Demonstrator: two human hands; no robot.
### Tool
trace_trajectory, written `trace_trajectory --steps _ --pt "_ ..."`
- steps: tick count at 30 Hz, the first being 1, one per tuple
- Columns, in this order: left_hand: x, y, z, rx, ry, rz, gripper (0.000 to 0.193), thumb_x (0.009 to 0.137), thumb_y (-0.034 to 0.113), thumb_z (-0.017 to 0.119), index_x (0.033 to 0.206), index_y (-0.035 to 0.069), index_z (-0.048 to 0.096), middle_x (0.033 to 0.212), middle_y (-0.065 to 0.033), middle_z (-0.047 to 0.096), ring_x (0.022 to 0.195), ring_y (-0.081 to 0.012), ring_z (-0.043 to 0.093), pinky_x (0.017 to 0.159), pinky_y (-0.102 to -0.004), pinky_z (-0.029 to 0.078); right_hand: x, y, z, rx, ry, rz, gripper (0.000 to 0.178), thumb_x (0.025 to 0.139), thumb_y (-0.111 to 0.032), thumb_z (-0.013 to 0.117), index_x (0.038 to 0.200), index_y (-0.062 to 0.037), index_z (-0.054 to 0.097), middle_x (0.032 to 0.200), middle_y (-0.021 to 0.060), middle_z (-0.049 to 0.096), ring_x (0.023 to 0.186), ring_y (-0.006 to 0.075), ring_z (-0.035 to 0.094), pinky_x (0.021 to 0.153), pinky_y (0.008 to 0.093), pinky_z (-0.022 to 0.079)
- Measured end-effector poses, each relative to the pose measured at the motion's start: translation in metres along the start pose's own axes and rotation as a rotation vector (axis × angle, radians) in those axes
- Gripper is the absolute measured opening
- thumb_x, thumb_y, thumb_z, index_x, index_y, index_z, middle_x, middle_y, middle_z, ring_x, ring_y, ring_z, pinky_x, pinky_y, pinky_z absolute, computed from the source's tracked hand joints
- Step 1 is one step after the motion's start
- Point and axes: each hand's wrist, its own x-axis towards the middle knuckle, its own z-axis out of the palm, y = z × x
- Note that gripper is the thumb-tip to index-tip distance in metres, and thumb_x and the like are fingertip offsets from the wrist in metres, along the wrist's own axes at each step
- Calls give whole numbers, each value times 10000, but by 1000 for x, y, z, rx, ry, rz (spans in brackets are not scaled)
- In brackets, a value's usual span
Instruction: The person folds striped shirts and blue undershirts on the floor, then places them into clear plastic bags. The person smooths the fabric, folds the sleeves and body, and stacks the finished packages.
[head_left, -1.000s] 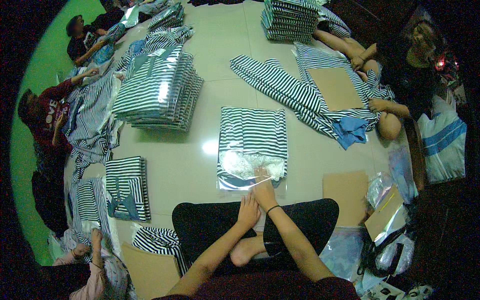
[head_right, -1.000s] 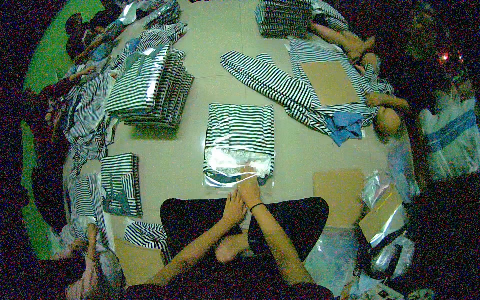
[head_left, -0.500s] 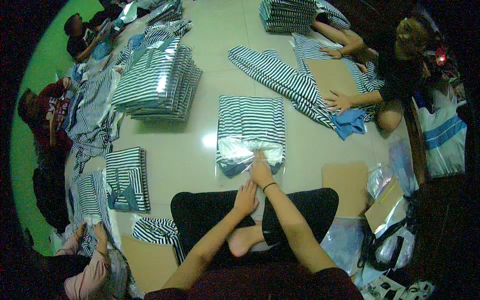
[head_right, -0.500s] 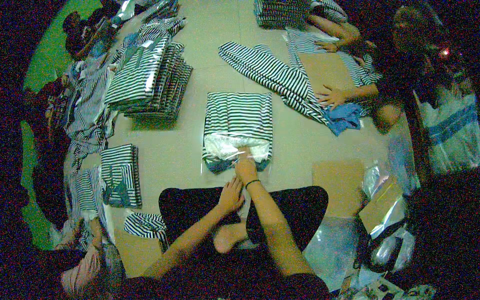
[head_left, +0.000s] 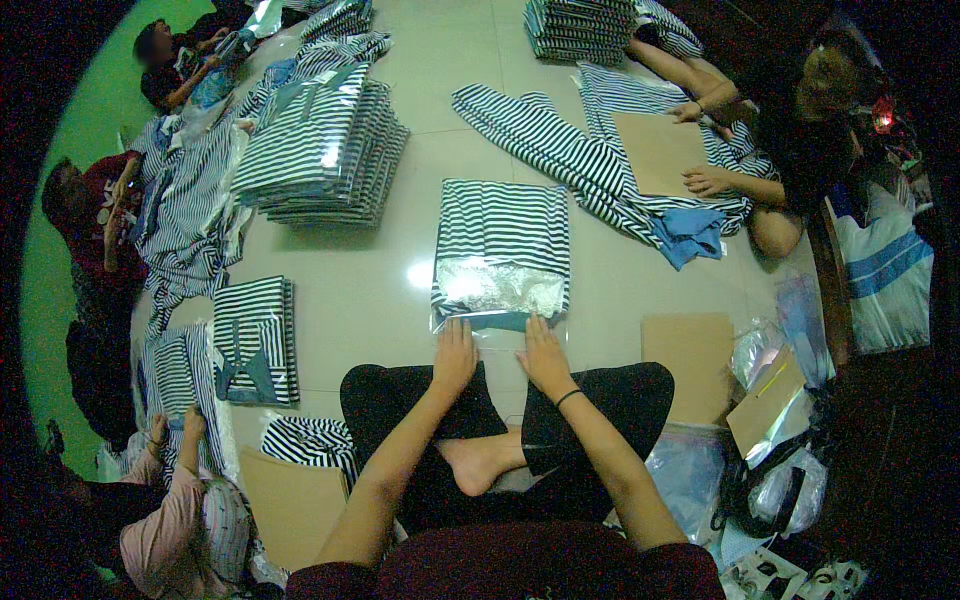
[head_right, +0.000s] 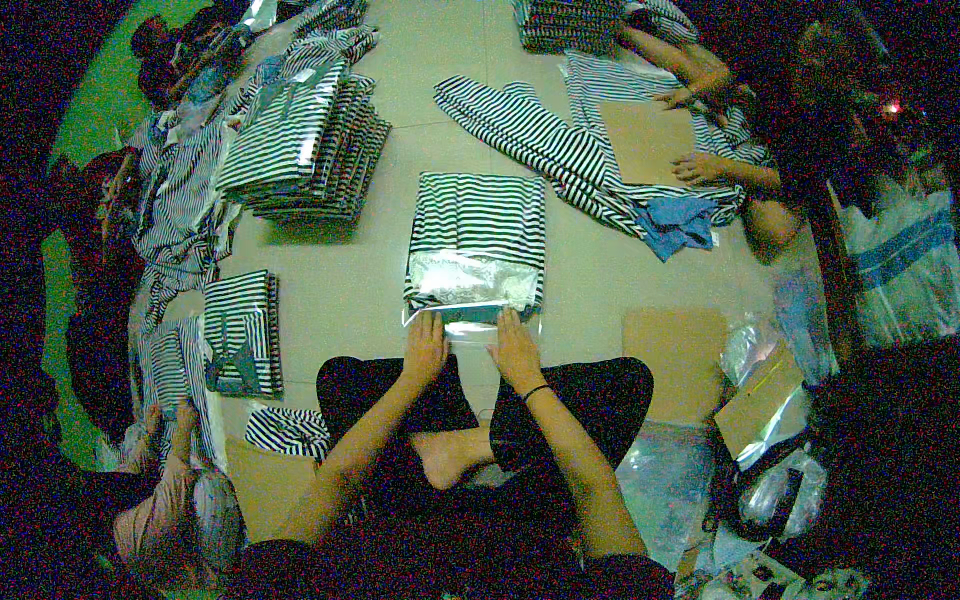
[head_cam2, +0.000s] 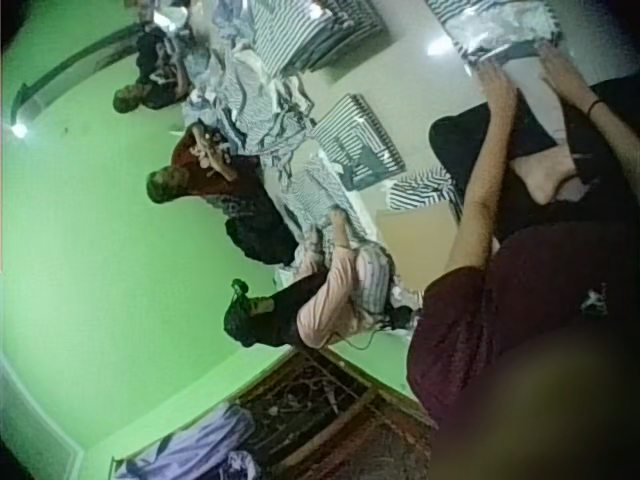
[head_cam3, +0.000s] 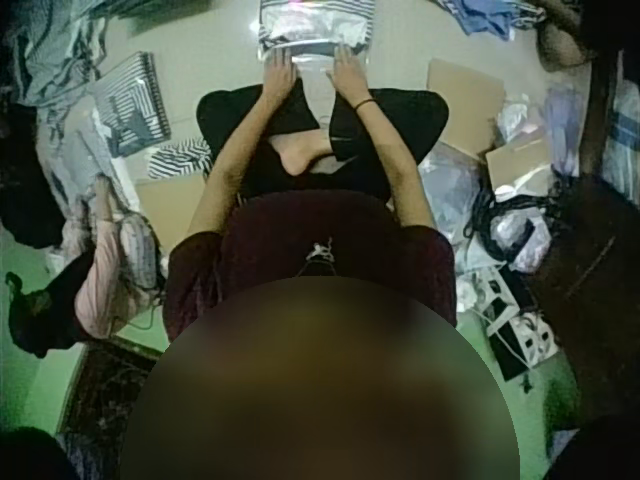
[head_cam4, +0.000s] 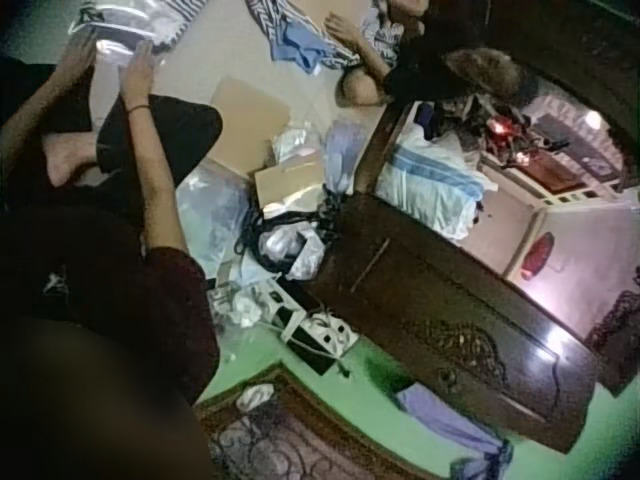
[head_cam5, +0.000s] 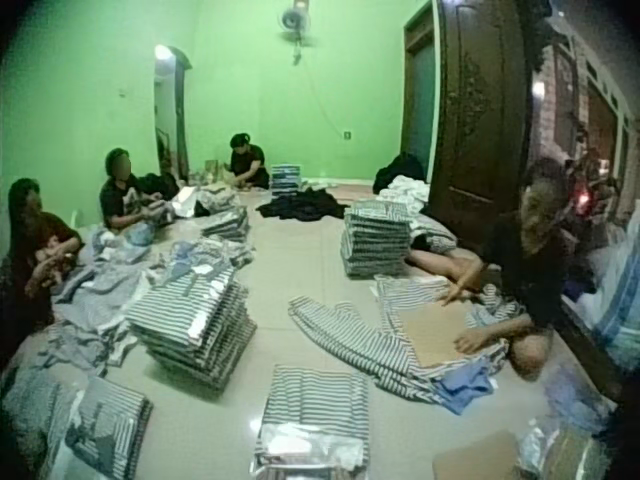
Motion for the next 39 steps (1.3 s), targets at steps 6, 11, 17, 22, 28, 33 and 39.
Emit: trace_trajectory --steps 6,11,17,22,28,33,39 --pt "0 -11 -4 95 -19 42 585 731 285 506 1168 -57 322 1142 -206 393 1113 -304 325 938 -390 252 6 5 3 -47 -88 55 577 712 -230 550 1147 85 342 1214 212 337 1128 314 319 945 368 255" --pt "-11 -2 -20 -267 40 1 412 725 190 507 1054 -42 422 1044 -202 447 1001 -322 406 890 -384 307 -2 1 -29 27 -138 91 474 723 -189 521 1088 84 392 1155 227 388 1101 320 352 904 376 304" --pt "-26 -18 -29 -656 358 -435 212 762 170 483 856 -18 509 831 -175 489 774 -316 473 691 -387 383 -18 21 -84 136 -401 499 319 759 -221 491 967 21 482 976 217 515 897 328 514 757 397 426" --pt "13 -37 -2 -1153 150 -774 341 775 307 524 738 -31 544 743 -130 568 620 -210 515 577 -323 395 -1 54 -24 371 281 593 278 754 -235 520 826 32 546 783 186 570 731 301 560 644 382 444" --pt "43 -68 -28 -1446 -148 -781 279 695 296 636 653 27 573 540 -37 535 443 -102 469 402 -220 351 27 74 -36 1258 -32 593 219 752 -224 542 746 -8 579 638 52 560 571 145 515 543 269 417" --pt "86 -96 -136 -1634 -102 -607 257 733 341 589 648 105 532 568 18 479 447 -75 412 394 -199 311 68 52 -168 1618 124 439 146 751 -196 577 716 -55 563 638 -4 538 566 95 492 528 214 397" --pt "109 -111 -277 -1872 -136 -516 243 692 296 654 740 80 552 648 19 505 580 -82 472 523 -193 440 83 21 -296 1828 96 184 123 764 -148 570 820 -44 536 704 2 547 590 68 486 513 173 404"
